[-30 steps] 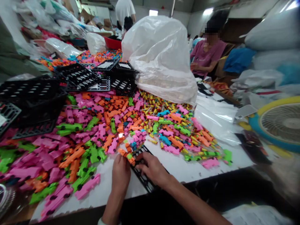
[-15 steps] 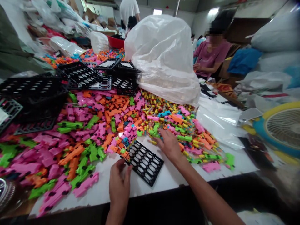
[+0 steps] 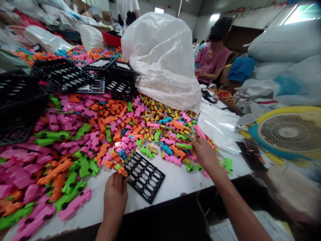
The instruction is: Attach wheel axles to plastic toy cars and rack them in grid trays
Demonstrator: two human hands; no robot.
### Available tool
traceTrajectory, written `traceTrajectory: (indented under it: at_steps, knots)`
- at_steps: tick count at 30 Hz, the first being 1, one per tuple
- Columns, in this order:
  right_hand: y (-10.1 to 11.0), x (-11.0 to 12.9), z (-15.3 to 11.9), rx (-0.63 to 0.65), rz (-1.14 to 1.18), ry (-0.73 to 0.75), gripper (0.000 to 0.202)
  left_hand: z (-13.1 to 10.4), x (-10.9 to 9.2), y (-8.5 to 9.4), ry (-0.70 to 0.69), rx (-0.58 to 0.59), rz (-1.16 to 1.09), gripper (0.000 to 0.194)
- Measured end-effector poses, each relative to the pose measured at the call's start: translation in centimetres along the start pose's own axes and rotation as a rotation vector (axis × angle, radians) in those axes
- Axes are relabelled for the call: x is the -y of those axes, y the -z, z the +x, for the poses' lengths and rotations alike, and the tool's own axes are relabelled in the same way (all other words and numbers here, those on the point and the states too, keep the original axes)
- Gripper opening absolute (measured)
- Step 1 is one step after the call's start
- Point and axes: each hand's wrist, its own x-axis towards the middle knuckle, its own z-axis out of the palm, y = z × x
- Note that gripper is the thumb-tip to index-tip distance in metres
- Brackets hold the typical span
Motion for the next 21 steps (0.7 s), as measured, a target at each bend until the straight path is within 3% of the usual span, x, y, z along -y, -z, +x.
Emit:
traceTrajectory:
  at_steps: [4,6,9,12,14,16,21]
  knots:
    - [0.9,2.4,-0.4,-0.105,0.222,-0.075,0.017,-0.4,-0.9,0.2,-0.002,0.033,-0.010,0.021]
    - [1.5,5.1,-0.8,-0.056,0.483,-0.118,0.014,-0.6,-1.3,0.3,0.008,0.039,-0.009,0.020]
    - [1.5,10.1,-1.9,0.218,0.953,-0.049,0.012,-0.9,-1.6,0.3,0.028,0.035,0.003,0.020]
    - [0.0,14.7,-2.9,0.522,1.416,0.003,0.011,-1.0,-1.8,0.3,0.028,0.032,0.000,0.021]
    - [-1.3,17.0,-3.0,0.621,1.669,-0.030,0.015,-1.0,-1.8,0.3,0.014,0.024,-0.009,0.022]
    - [-2.4,18.4,-2.8,0.613,1.787,-0.090,0.023,-1.1,-1.8,0.3,0.005,0.019,-0.006,0.023]
    - [-3.6,19.1,-2.1,0.579,1.733,-0.141,0.029,-1.2,-1.5,0.3,-0.006,0.023,-0.005,0.021]
